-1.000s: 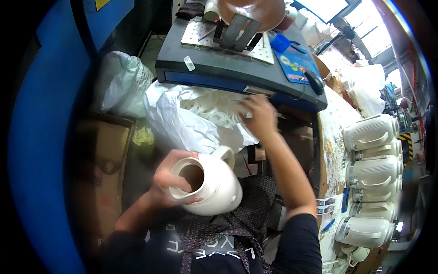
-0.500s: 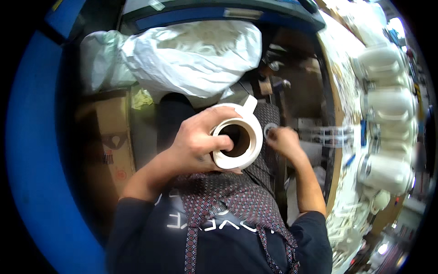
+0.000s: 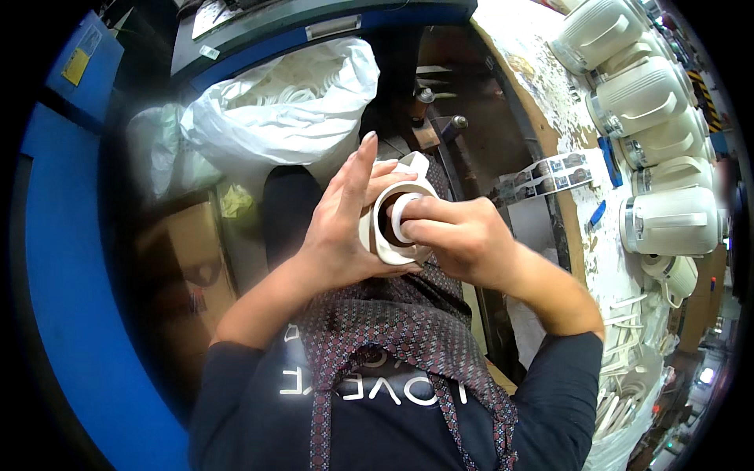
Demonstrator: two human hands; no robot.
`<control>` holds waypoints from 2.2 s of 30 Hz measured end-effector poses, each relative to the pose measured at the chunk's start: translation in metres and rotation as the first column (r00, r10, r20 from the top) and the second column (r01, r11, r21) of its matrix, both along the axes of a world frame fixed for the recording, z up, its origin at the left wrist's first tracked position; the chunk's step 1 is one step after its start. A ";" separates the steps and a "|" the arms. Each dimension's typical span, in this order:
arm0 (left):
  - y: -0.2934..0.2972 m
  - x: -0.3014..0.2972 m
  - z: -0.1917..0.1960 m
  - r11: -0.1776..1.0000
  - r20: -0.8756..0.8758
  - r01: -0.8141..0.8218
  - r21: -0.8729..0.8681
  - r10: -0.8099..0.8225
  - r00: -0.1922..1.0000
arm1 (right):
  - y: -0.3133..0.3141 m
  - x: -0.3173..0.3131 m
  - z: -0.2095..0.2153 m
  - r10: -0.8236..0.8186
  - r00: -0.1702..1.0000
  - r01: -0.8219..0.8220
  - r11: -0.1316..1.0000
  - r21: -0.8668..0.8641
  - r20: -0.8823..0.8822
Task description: The person assembles white thermos bottles by attaching handles and screwing on lids. They also apply labels to the bottles and place them on a table. The person handles the bottles one at a time, performing repetitive assembly steps.
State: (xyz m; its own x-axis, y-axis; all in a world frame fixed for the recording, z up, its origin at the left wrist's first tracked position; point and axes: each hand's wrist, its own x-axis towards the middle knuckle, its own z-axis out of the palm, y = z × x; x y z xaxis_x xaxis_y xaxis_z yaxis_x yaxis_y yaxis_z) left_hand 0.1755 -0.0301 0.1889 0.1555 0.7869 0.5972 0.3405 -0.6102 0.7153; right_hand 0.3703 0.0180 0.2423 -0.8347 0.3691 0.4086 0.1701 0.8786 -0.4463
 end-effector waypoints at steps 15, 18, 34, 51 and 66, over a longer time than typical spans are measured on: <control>0.006 -0.015 0.014 0.997 -0.191 0.025 0.074 -0.011 0.982 | -0.019 -0.006 0.005 -0.172 0.985 0.158 0.942 -0.296 -0.023; 0.014 -0.025 0.014 1.000 -0.023 0.020 0.012 -0.020 1.000 | -0.014 -0.018 -0.009 -0.124 0.970 0.117 0.992 -0.041 -0.208; -0.005 -0.080 -0.028 0.970 0.409 0.107 -0.217 -0.009 0.912 | -0.018 -0.076 -0.044 0.054 0.950 0.008 0.980 0.198 -0.306; 0.196 -0.217 0.066 0.956 -0.049 -0.291 -0.042 0.289 0.956 | 0.101 0.029 -0.067 -0.426 0.799 0.239 0.872 -0.427 -0.423; 0.267 -0.362 0.027 0.982 0.981 -0.119 -0.144 0.158 0.113 | 0.430 -0.311 0.080 -0.626 0.613 0.345 0.761 -0.549 -0.482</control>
